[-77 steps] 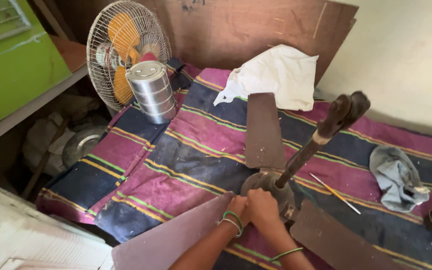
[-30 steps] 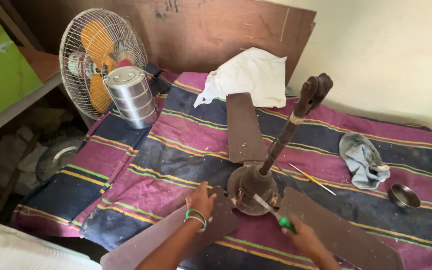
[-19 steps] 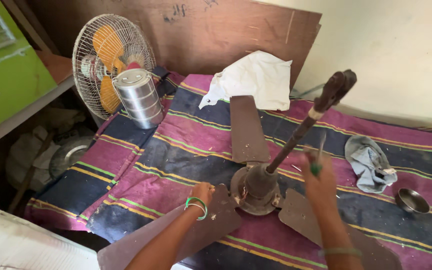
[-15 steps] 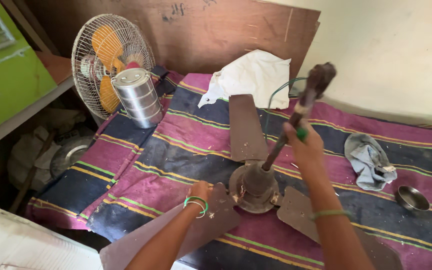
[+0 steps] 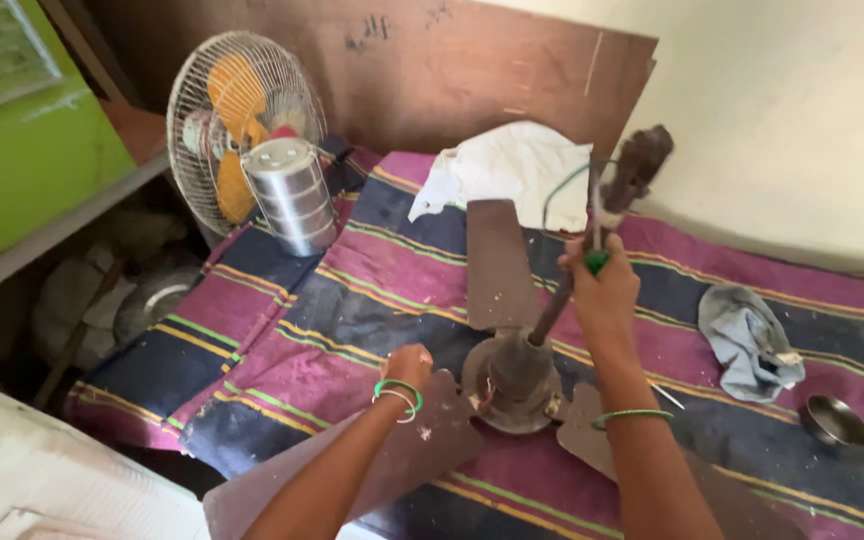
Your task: The person uses a green screwdriver to tighten screws on the central hub of a ceiling fan lying on a striped cloth. They repeatedly rotate the fan and adjust the blades while working on the motor housing.
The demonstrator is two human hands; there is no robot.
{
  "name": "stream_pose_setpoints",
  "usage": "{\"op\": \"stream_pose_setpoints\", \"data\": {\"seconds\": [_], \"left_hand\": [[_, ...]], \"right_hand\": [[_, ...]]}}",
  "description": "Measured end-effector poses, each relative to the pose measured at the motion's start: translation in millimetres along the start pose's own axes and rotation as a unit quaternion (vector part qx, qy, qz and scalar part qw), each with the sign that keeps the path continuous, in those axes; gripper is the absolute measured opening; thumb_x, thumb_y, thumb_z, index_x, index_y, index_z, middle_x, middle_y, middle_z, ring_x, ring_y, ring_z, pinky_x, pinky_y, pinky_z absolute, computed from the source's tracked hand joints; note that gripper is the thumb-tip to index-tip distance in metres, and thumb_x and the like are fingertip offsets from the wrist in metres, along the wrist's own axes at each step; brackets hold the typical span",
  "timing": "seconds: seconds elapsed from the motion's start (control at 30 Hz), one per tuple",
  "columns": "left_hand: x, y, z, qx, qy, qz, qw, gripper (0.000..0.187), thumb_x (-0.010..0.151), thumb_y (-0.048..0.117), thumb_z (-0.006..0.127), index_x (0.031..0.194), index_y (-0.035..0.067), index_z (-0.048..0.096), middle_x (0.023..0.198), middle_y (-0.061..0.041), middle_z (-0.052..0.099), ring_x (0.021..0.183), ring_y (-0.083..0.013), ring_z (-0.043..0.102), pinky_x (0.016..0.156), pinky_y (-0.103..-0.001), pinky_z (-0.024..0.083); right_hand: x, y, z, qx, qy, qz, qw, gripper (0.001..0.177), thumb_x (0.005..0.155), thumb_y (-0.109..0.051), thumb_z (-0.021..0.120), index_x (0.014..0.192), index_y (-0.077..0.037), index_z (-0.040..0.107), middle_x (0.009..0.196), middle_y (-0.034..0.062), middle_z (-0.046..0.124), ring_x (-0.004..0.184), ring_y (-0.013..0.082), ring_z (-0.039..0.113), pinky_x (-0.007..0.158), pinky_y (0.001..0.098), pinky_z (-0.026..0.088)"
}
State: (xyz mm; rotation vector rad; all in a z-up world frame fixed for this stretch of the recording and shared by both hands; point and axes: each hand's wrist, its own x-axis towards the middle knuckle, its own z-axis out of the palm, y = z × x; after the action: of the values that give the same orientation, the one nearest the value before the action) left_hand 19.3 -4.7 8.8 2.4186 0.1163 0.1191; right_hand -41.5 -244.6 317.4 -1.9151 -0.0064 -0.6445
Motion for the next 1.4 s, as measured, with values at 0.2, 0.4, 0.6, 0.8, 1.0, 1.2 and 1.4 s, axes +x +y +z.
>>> {"op": "stream_pose_setpoints", "data": {"seconds": [0.2, 0.4, 0.6, 0.8, 1.0, 1.2, 1.4], "left_hand": [[9, -6, 9, 0.057, -0.036, 0.032, 0.997, 0.016, 0.082, 0.017, 0.065, 0.081, 0.021, 0.081, 0.093, -0.012, 0.075, 0.093, -0.0353, 0.073, 0.086, -0.046, 0.058], [-2, -18, 15, 0.028, -0.007, 0.074, 0.997, 0.009, 0.081, 0.015, 0.072, 0.084, 0.017, 0.080, 0.094, -0.014, 0.075, 0.093, -0.0381, 0.071, 0.084, -0.050, 0.056], [-7, -5, 1, -0.044, -0.023, 0.096, 0.994, 0.016, 0.085, 0.010, 0.067, 0.094, 0.012, 0.080, 0.099, -0.017, 0.075, 0.099, -0.0364, 0.072, 0.091, -0.043, 0.058], [-27, 50, -34, -0.181, -0.029, 0.205, 0.961, 0.023, 0.082, 0.010, 0.072, 0.104, 0.007, 0.073, 0.105, -0.015, 0.076, 0.102, -0.0331, 0.073, 0.088, -0.040, 0.057], [-35, 95, -56, -0.191, -0.062, 0.222, 0.954, 0.026, 0.085, 0.013, 0.072, 0.110, 0.008, 0.071, 0.106, -0.015, 0.075, 0.102, -0.0325, 0.073, 0.086, -0.040, 0.057], [-31, 73, -33, -0.164, -0.112, 0.099, 0.975, 0.021, 0.087, 0.018, 0.073, 0.106, 0.010, 0.077, 0.100, -0.016, 0.078, 0.099, -0.0317, 0.075, 0.084, -0.040, 0.059], [-21, 39, 7, -0.214, -0.092, 0.144, 0.962, 0.028, 0.086, 0.009, 0.064, 0.112, 0.009, 0.074, 0.098, -0.013, 0.080, 0.095, -0.0287, 0.078, 0.083, -0.038, 0.061]], "right_hand": [[-25, 8, -13, -0.041, -0.034, -0.052, 0.997, 0.021, 0.098, -0.022, 0.069, 0.110, -0.007, 0.062, 0.085, 0.0065, 0.073, 0.077, 0.0135, 0.070, 0.069, 0.0291, 0.054], [-15, 3, -11, 0.011, -0.016, 0.059, 0.998, 0.021, 0.098, -0.024, 0.068, 0.110, -0.009, 0.060, 0.085, 0.0026, 0.073, 0.072, 0.0084, 0.068, 0.059, 0.0273, 0.051], [-30, 7, -12, -0.039, -0.031, 0.012, 0.999, 0.025, 0.097, -0.027, 0.069, 0.112, -0.008, 0.062, 0.081, 0.0046, 0.070, 0.068, 0.0155, 0.063, 0.060, 0.0333, 0.049], [-76, 26, -8, -0.166, 0.095, -0.123, 0.974, 0.039, 0.104, -0.041, 0.066, 0.110, -0.003, 0.059, 0.087, 0.0155, 0.061, 0.075, 0.0294, 0.059, 0.066, 0.0432, 0.047], [-127, 61, 9, -0.151, -0.084, 0.144, 0.974, 0.049, 0.094, -0.052, 0.061, 0.092, -0.004, 0.064, 0.070, 0.0150, 0.069, 0.063, 0.0291, 0.067, 0.063, 0.0444, 0.051], [-128, 116, 26, -0.321, -0.290, 0.162, 0.887, 0.047, 0.087, -0.051, 0.074, 0.087, -0.004, 0.070, 0.082, 0.0199, 0.073, 0.081, 0.0373, 0.070, 0.077, 0.0477, 0.053], [-119, 147, 31, -0.329, -0.305, 0.064, 0.892, 0.026, 0.079, -0.025, 0.079, 0.096, -0.007, 0.072, 0.095, 0.0200, 0.072, 0.095, 0.0409, 0.069, 0.083, 0.0513, 0.054]]}}
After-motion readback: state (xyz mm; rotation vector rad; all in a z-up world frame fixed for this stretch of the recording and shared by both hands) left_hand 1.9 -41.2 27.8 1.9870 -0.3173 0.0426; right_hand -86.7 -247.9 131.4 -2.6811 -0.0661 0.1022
